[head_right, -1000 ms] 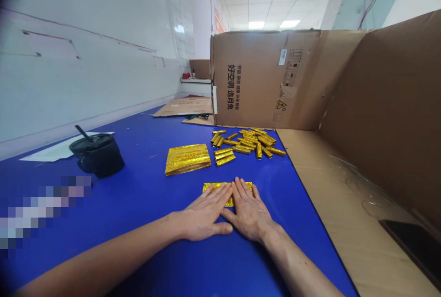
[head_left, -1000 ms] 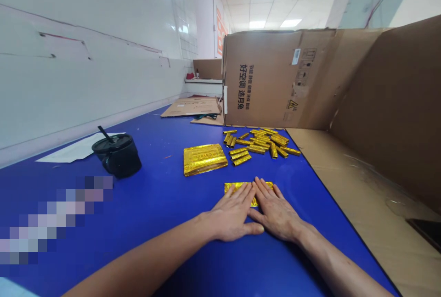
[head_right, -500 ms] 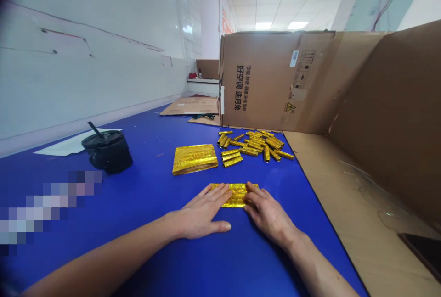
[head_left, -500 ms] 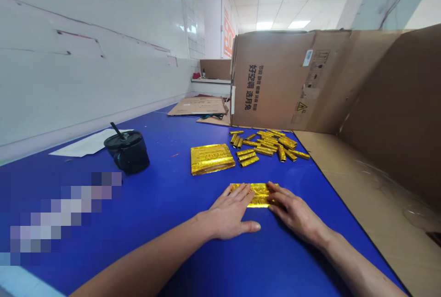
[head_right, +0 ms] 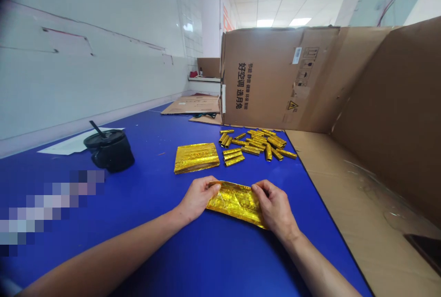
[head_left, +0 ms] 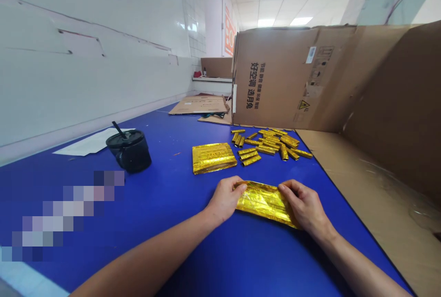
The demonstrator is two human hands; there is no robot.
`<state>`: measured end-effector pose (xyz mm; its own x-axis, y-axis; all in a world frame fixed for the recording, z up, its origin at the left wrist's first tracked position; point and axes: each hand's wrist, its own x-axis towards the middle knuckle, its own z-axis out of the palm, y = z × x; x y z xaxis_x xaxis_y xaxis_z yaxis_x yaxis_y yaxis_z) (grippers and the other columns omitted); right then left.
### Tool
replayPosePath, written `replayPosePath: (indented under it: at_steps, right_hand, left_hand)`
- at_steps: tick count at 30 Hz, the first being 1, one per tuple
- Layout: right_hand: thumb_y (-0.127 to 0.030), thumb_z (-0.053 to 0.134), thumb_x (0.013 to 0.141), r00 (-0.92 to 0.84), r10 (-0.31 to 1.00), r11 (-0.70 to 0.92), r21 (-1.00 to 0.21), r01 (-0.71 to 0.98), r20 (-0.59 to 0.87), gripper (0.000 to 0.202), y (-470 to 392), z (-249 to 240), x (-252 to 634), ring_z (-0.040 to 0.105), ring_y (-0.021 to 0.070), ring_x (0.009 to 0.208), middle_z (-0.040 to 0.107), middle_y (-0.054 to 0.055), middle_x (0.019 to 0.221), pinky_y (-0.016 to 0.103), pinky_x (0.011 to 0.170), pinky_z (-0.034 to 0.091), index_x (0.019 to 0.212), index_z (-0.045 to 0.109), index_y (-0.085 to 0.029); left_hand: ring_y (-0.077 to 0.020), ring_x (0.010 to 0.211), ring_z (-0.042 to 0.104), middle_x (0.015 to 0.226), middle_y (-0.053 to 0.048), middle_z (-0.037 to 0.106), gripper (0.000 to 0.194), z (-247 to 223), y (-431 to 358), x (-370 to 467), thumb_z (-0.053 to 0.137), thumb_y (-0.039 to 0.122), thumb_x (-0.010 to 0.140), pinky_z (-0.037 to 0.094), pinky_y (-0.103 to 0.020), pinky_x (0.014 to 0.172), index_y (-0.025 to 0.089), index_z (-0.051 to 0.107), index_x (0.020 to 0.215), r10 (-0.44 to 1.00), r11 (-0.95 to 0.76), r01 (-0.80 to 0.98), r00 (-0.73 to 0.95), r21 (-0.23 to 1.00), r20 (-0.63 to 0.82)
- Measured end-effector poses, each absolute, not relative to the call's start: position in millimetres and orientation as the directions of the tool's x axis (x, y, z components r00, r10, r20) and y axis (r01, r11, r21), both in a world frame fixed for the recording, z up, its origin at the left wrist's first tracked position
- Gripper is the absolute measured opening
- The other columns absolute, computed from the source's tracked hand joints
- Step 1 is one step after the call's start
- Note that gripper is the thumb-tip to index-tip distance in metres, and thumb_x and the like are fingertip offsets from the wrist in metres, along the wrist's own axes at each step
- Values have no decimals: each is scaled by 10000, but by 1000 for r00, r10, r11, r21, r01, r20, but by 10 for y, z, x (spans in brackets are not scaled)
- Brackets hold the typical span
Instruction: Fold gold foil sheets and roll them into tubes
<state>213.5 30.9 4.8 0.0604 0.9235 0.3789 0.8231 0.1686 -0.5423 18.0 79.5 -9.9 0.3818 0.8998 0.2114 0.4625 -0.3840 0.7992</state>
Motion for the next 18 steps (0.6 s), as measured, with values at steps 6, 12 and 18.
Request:
replayPosePath:
  at_steps: [6, 12, 18]
  right_hand:
    - [-326, 367, 803, 0, 948, 140, -417, 898, 318, 240, 406, -41, 2128, 578, 174, 628, 633, 17, 674, 254, 564, 413, 724, 566, -220]
    - [-257, 377, 802, -29, 956, 103, -237, 966, 293, 217, 389, -36, 2107, 594, 206, 711, 639, 42, 773, 296, 608, 417, 771, 589, -228]
    - [-321, 346, 841, -145, 936, 195, -131, 972, 322, 377, 264, 46, 1951, 403, 272, 1135, 488, 132, 1219, 438, 940, 279, 1118, 532, -146]
  left_hand:
    - [-207, 831, 567, 888, -56, 598, 234, -42, 724, 194, 413, 229, 784, 432, -346, 761, 167, 548, 965, 911, -400, 607, 348, 687, 223]
    - [-225, 1283, 69, 1399, -74, 171, 593, 9, 548, 227, 409, 421, 811, 129, -382, 1028, 157, 234, 1312, 646, -763, 611, 737, 213, 198]
    - [-258, 1281, -6, 1404, -125, 68, 818, -76, 514, 258, 218, 669, 759, 62, -443, 1020, 113, 107, 1349, 606, -768, 589, 795, 252, -12]
